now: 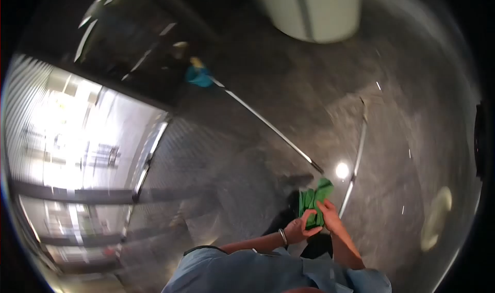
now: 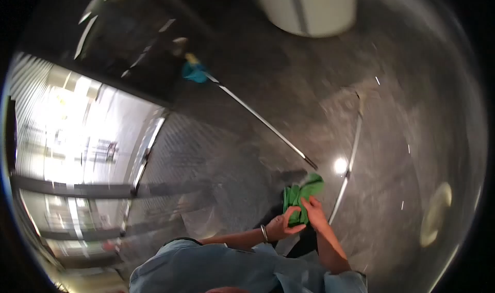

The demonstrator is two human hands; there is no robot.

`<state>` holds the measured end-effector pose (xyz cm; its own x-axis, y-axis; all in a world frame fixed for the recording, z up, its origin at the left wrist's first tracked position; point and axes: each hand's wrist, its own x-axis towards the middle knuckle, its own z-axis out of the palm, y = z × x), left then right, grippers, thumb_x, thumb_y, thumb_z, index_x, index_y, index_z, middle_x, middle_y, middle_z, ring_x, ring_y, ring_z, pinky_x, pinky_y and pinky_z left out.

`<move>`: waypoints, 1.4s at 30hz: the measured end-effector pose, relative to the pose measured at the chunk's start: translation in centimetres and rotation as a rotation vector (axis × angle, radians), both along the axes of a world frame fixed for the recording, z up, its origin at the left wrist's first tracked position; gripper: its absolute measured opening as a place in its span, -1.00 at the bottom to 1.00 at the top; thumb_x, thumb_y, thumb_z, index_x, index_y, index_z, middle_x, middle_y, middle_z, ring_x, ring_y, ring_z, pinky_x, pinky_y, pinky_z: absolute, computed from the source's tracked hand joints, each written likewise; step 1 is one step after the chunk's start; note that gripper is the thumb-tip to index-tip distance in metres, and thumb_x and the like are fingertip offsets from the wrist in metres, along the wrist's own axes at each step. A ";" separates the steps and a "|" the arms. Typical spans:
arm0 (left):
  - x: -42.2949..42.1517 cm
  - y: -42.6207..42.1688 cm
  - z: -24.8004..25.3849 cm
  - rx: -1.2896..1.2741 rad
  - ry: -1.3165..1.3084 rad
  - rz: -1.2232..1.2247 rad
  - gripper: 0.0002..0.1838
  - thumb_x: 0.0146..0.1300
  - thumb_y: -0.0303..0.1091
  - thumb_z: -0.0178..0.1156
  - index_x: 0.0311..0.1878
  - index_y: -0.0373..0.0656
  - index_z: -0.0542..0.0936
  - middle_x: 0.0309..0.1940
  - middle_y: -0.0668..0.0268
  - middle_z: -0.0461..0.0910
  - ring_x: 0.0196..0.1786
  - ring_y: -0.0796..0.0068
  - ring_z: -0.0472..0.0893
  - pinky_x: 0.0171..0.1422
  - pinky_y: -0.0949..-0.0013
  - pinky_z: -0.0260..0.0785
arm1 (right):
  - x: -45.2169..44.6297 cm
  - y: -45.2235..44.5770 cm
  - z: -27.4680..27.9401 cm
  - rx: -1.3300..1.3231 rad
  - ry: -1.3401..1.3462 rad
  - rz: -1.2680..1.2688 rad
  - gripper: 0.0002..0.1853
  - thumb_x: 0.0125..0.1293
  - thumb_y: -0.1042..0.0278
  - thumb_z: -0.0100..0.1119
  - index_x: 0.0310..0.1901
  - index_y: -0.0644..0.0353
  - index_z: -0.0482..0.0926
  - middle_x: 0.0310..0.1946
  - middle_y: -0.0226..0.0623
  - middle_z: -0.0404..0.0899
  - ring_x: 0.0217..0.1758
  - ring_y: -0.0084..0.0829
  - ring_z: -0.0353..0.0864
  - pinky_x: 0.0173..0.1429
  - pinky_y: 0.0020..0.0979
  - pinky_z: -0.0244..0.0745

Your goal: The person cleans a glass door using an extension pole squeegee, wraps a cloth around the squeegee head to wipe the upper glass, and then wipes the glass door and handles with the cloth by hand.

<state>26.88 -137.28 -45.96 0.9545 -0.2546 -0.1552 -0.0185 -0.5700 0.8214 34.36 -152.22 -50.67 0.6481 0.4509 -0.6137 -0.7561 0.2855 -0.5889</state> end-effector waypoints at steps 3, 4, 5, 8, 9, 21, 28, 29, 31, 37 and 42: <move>-1.9 2.8 4.4 -0.124 0.120 0.456 -0.31 0.27 0.03 0.19 0.28 -0.09 0.12 -0.32 -0.15 0.56 -0.22 -0.13 0.61 -0.16 0.00 0.42 | 2.8 4.3 8.9 -0.569 -0.745 0.562 -0.77 0.33 0.29 0.07 -0.21 0.32 0.54 -0.34 -0.20 0.59 -0.29 -0.40 0.52 -0.17 -0.37 0.42; -2.7 4.2 6.2 -0.065 0.262 0.578 -0.39 0.28 0.02 0.16 0.24 -0.12 0.24 -0.36 -0.08 0.58 -0.16 -0.07 0.62 -0.11 0.04 0.41 | 2.8 5.9 12.0 -0.514 -0.811 0.665 -0.77 0.31 0.30 0.08 -0.18 0.32 0.54 -0.31 -0.14 0.58 -0.25 -0.37 0.55 -0.13 -0.36 0.42; -3.9 5.7 7.1 -0.073 0.221 0.646 -0.39 0.28 0.02 0.16 0.24 -0.12 0.24 -0.36 -0.08 0.58 -0.16 -0.07 0.62 -0.11 0.04 0.41 | 2.5 7.6 14.4 -0.465 -0.865 0.764 -0.76 0.29 0.32 0.08 -0.14 0.32 0.53 -0.27 -0.08 0.58 -0.21 -0.34 0.58 -0.09 -0.35 0.42; -7.5 11.5 8.5 -0.196 0.367 0.796 -0.50 0.28 0.01 0.16 0.12 -0.15 0.43 -0.29 0.00 0.62 -0.11 -0.01 0.62 -0.07 0.10 0.41 | 0.3 13.6 15.9 -0.356 -0.929 0.688 -0.77 0.29 0.33 0.06 -0.16 0.32 0.53 -0.29 -0.06 0.57 -0.20 -0.28 0.54 -0.08 -0.30 0.39; -8.8 13.2 9.2 -0.187 0.338 0.822 -0.54 0.26 0.02 0.18 0.06 -0.10 0.48 -0.27 0.05 0.63 -0.14 0.04 0.62 -0.08 0.14 0.42 | -0.4 15.6 16.3 -0.290 -0.909 0.592 -0.77 0.29 0.32 0.05 -0.17 0.32 0.52 -0.30 -0.05 0.57 -0.21 -0.27 0.53 -0.08 -0.28 0.38; -24.6 38.8 16.5 -0.864 -0.176 1.127 -0.80 0.27 -0.41 0.23 -0.10 -0.18 0.47 -0.32 0.37 0.56 -0.26 0.61 0.52 -0.22 0.47 0.39 | -14.4 42.4 18.8 -0.028 -0.332 1.006 -0.73 0.27 0.27 0.23 -0.13 0.31 0.54 -0.29 -0.30 0.56 -0.17 -0.43 0.57 -0.08 -0.34 0.49; -32.2 53.0 16.4 -1.284 -0.454 1.138 -0.76 0.22 -0.45 0.21 -0.05 -0.17 0.47 -0.21 0.37 0.56 -0.18 0.57 0.55 -0.13 0.47 0.43 | -15.8 58.0 21.2 -0.022 -0.763 0.766 -0.72 0.08 0.54 0.00 -0.12 0.32 0.51 -0.31 -0.38 0.54 -0.32 -0.52 0.49 -0.20 -0.48 0.43; -32.4 54.5 15.7 -1.295 -0.435 1.084 -0.70 0.22 -0.45 0.19 0.03 -0.17 0.46 -0.13 0.35 0.56 -0.12 0.55 0.56 -0.08 0.46 0.46 | -16.2 59.8 22.6 0.052 -0.703 0.697 -0.70 0.08 0.54 0.00 -0.10 0.32 0.51 -0.29 -0.40 0.55 -0.32 -0.55 0.47 -0.20 -0.50 0.39; -31.5 56.3 19.8 -1.570 -0.335 1.004 -0.62 0.25 -0.43 0.18 0.14 -0.15 0.41 -0.02 0.32 0.52 -0.02 0.50 0.55 0.01 0.39 0.47 | -16.8 63.3 25.1 0.173 -0.750 0.713 -0.68 0.10 0.57 -0.01 -0.06 0.32 0.48 -0.24 -0.41 0.55 -0.26 -0.55 0.52 -0.13 -0.50 0.43; -27.8 65.2 18.0 -1.614 -0.219 0.927 -0.48 0.36 -0.24 0.14 0.33 -0.10 0.28 0.11 0.29 0.48 0.03 0.45 0.57 0.09 0.33 0.49 | -16.3 76.0 28.5 0.299 -1.438 1.079 -0.68 0.21 0.47 0.13 0.02 0.29 0.43 -0.35 -0.13 0.62 -0.30 -0.35 0.63 -0.11 -0.42 0.51; -29.0 76.5 18.8 -0.844 -0.470 1.730 -0.70 0.35 -0.29 0.17 0.11 -0.09 0.50 -0.20 0.37 0.57 -0.19 0.60 0.55 -0.07 0.45 0.46 | -13.0 89.3 27.8 0.068 -1.445 0.927 -0.77 0.39 0.27 -0.06 -0.27 0.26 0.50 -0.50 -0.30 0.51 -0.43 -0.54 0.45 -0.33 -0.40 0.35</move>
